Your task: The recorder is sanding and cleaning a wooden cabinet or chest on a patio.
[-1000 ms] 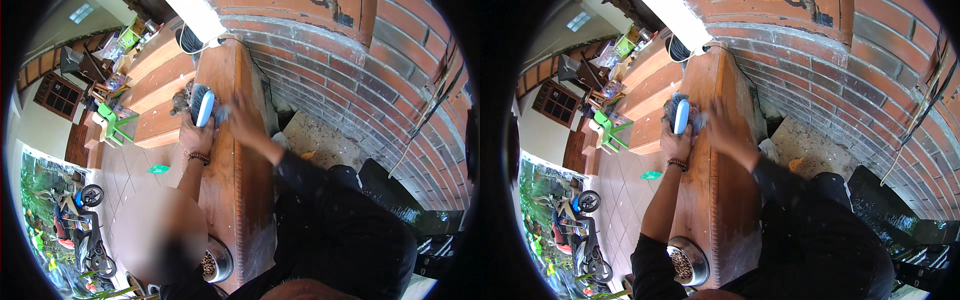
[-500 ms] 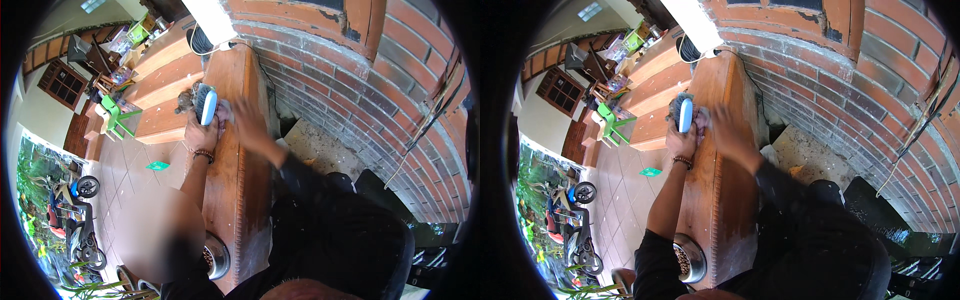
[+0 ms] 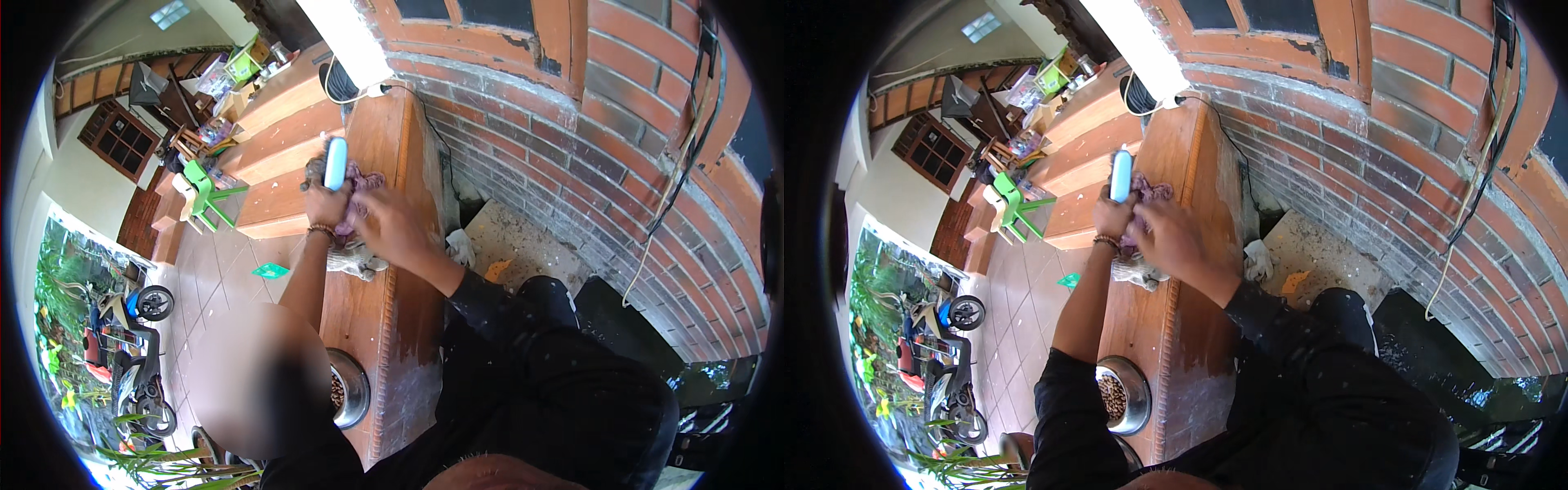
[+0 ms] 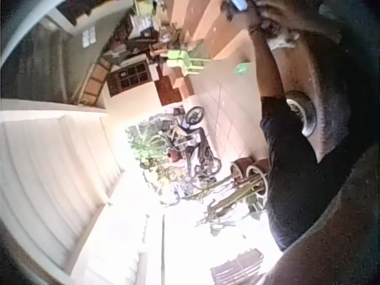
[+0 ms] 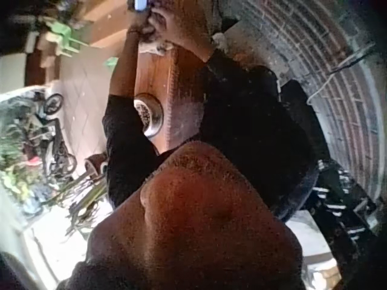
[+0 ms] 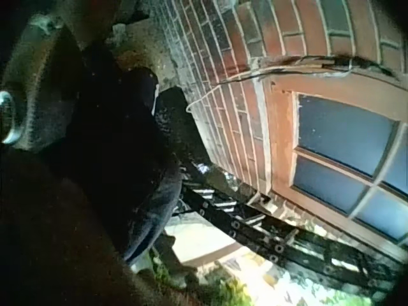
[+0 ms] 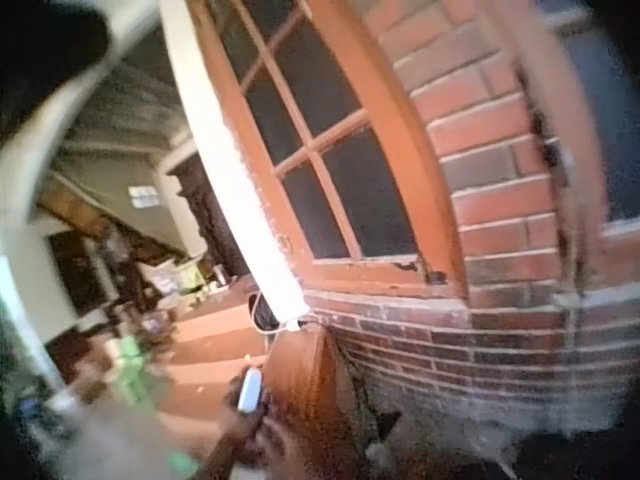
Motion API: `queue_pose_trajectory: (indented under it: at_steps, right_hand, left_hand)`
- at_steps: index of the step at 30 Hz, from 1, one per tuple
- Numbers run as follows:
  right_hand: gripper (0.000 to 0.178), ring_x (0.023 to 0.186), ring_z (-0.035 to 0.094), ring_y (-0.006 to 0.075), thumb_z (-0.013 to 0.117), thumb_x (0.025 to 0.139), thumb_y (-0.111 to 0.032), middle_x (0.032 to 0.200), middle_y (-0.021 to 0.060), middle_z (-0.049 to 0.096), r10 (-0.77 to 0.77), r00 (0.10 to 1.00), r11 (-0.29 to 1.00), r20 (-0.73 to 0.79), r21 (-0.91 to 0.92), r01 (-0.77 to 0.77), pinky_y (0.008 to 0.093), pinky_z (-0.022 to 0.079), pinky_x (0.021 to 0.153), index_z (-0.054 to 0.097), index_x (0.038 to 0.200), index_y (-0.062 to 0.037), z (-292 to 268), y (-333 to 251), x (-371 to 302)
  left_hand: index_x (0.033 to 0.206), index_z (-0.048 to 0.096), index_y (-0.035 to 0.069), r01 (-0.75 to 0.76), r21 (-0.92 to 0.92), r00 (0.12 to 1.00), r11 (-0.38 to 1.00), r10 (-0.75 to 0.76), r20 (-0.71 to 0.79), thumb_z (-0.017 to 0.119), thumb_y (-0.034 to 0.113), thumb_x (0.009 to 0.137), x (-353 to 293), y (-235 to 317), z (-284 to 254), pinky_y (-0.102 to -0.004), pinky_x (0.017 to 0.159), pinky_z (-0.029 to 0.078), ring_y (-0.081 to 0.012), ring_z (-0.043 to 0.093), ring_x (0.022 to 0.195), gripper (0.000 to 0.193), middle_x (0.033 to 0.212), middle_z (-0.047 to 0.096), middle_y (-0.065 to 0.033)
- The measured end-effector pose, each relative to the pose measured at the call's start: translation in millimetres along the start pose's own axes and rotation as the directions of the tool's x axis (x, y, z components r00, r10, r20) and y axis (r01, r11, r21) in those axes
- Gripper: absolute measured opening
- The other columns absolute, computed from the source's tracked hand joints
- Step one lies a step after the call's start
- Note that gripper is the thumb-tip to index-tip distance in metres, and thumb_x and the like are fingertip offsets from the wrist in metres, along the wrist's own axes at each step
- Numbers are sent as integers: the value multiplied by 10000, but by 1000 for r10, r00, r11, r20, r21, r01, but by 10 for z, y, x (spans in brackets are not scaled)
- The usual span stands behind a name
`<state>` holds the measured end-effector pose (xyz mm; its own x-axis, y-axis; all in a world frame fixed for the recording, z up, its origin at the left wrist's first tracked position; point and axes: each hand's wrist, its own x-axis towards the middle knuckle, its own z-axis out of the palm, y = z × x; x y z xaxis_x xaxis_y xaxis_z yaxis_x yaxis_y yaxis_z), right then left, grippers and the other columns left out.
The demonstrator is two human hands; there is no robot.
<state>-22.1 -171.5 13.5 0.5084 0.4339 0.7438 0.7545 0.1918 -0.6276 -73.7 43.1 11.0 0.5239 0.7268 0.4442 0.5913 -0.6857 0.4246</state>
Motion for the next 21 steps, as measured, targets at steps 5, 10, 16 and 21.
queue_pose_trajectory:
  at_steps: [5, 10, 16, 21]
  right_hand:
    - [351, 948, 662, 374, 672, 915, -375, 967, 179, 706, 328, 944, 944, 32, -50, -326, 480, 510, 842, 717, 977, -32, 175, 452, 471]
    - [463, 933, 671, 416, 629, 922, -449, 948, 237, 710, 521, 789, 835, 324, -3, -550, 515, 520, 838, 699, 887, 7, 446, 392, 546]
    - [407, 860, 682, 404, 656, 919, -403, 827, 212, 706, 535, 836, 810, 121, 206, -548, 505, 526, 743, 693, 867, -1, 650, 593, 503]
    - [238, 909, 611, 392, 702, 900, -246, 912, 186, 621, 67, 992, 996, -110, 70, -60, 464, 486, 781, 594, 930, -36, 423, 490, 167]
  left_hand:
    - [1054, 572, -18, -31, -23, 998, 999, 30, -59, 775, 428, 793, -338, 471, 73, -545, 799, 541, -490, 673, 914, 555, 951, 685, -307]
    - [1160, 524, 17, 15, -22, 998, 1000, -17, -67, 746, 403, 819, -431, 294, 32, -548, 811, 533, -488, 673, 931, 561, 979, 687, -310]
    - [1204, 505, 27, 6, 51, 997, 999, -2, -77, 712, 408, 826, -462, 370, 102, -550, 796, 543, -472, 686, 902, 575, 964, 691, -307]
    - [1160, 488, 13, 29, 115, 998, 993, -22, -56, 685, 490, 847, -369, 184, 138, -558, 826, 538, -488, 679, 930, 603, 975, 696, -302]
